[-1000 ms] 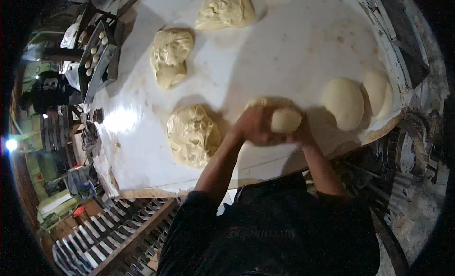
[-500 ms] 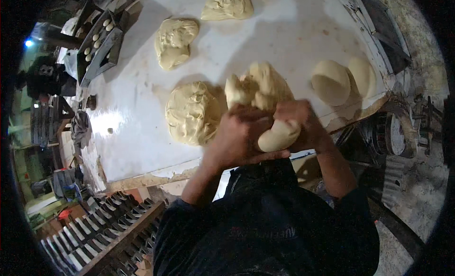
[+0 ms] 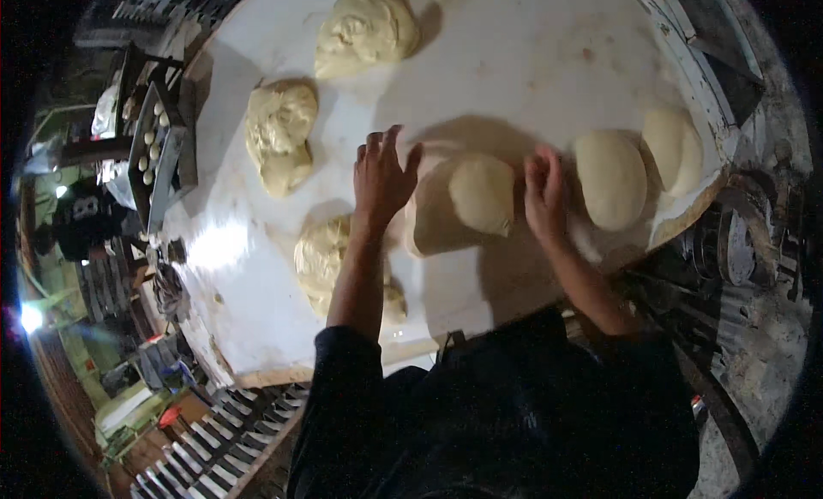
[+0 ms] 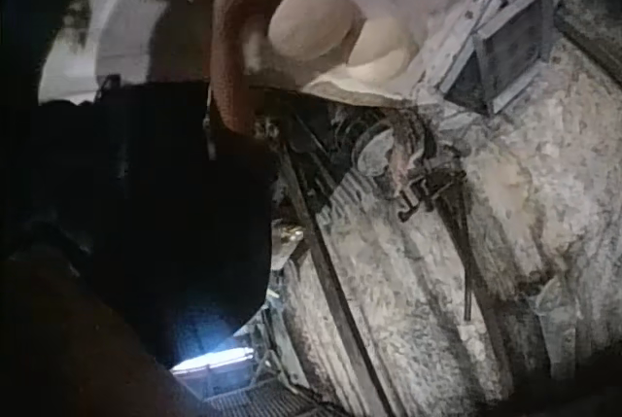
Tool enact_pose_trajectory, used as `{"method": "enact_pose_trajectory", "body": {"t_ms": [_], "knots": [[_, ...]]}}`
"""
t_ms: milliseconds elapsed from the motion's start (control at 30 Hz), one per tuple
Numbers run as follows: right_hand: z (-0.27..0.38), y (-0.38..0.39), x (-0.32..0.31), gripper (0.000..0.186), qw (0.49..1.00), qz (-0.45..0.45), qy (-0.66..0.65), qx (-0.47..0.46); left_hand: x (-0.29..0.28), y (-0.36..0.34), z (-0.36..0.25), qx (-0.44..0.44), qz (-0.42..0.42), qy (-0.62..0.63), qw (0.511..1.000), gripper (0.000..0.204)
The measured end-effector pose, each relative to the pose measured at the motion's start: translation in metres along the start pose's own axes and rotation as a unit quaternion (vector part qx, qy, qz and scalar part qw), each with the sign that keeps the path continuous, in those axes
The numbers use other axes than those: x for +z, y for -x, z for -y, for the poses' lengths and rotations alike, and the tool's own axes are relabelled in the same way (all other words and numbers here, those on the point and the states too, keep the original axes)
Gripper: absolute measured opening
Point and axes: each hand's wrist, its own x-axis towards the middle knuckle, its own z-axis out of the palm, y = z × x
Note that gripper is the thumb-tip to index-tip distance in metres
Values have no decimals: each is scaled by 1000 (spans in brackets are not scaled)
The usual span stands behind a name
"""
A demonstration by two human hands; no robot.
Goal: The person kneads pieces of dough by hand on a table, turning and folding the dough repeatedly to form rounded loaves.
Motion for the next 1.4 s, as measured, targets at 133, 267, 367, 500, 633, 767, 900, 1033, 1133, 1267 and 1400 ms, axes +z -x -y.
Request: {"method": "enact_pose_trajectory", "body": {"t_ms": [133,267,367,500,633,767,900,1033,1133,1267,1400], "knots": [[6,49,29,64,772,-33,-621,132,11,-8,-45,171,100,322,926,85],[31,26,33,94,957,19,-287,47,22,2,-50,133,213,163,954,83],[26,20,22,78,964,197,-179,5,12,39,-27,61,294,245,922,86],[2,79,12,63,901,407,-150,-6,-24,147,-25,50,383,283,878,75],[20,138,4,79,928,356,-110,14,-55,204,-51,-16,395,330,857,60],[81,99,-13,45,928,323,-169,-80,-83,192,-45,-20,203,440,875,49],[113,67,-35,52,887,376,28,-265,-80,188,-38,258,37,252,932,60],[88,111,-47,51,871,418,131,-224,-40,218,-59,245,134,164,946,70],[56,115,-45,66,769,603,191,-94,-11,227,-60,202,246,197,927,61],[45,12,-28,56,930,357,77,28,9,154,-13,-97,153,274,944,56],[38,-67,1,52,952,122,266,-88,23,10,17,-32,50,-158,986,54]]}}
